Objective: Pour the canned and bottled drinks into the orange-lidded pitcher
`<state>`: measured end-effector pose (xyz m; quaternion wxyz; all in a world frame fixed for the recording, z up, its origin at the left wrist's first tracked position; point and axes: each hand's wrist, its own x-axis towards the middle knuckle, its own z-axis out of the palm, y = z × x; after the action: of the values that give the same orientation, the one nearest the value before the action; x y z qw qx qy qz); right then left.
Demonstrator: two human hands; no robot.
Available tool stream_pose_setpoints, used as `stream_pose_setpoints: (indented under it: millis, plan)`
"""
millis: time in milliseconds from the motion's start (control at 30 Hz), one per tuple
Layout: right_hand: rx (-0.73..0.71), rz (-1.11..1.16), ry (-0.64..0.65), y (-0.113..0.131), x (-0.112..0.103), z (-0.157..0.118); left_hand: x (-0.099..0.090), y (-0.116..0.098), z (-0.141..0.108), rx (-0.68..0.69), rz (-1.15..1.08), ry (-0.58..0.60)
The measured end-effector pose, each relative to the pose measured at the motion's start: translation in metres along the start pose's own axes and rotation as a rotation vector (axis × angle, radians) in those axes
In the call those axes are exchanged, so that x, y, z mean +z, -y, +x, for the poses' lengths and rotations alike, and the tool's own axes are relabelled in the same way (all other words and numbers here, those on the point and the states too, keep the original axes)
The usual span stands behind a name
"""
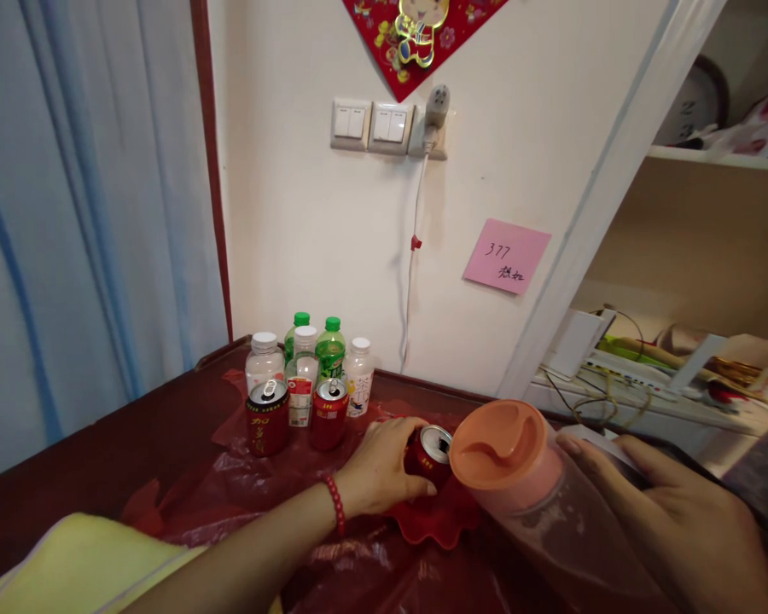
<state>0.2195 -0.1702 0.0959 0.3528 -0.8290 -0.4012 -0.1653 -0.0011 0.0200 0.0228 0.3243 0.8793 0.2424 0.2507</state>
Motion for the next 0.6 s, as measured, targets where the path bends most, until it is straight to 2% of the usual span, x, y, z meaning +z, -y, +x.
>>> stream_pose_setpoints:
  millis: [67, 133, 367, 600]
  plan:
    - [0.099, 0.001, 0.079, -0.0024, 0.0012, 0.0015, -0.0001, -0.0006, -0.0003, 0.001, 0.002, 0.002]
    - [0.141, -0.006, 0.097, -0.0042, 0.0016, 0.0016, 0.0000, -0.0009, -0.0004, 0.001, 0.008, -0.001]
    - [0.064, 0.058, 0.117, -0.0101, 0.0015, -0.0015, 0.0000, 0.0000, 0.0011, 0.008, 0.008, -0.006]
    - [0.142, 0.015, 0.128, -0.0015, 0.0003, 0.0025, 0.0000, -0.0003, 0.0014, 0.012, 0.004, -0.008]
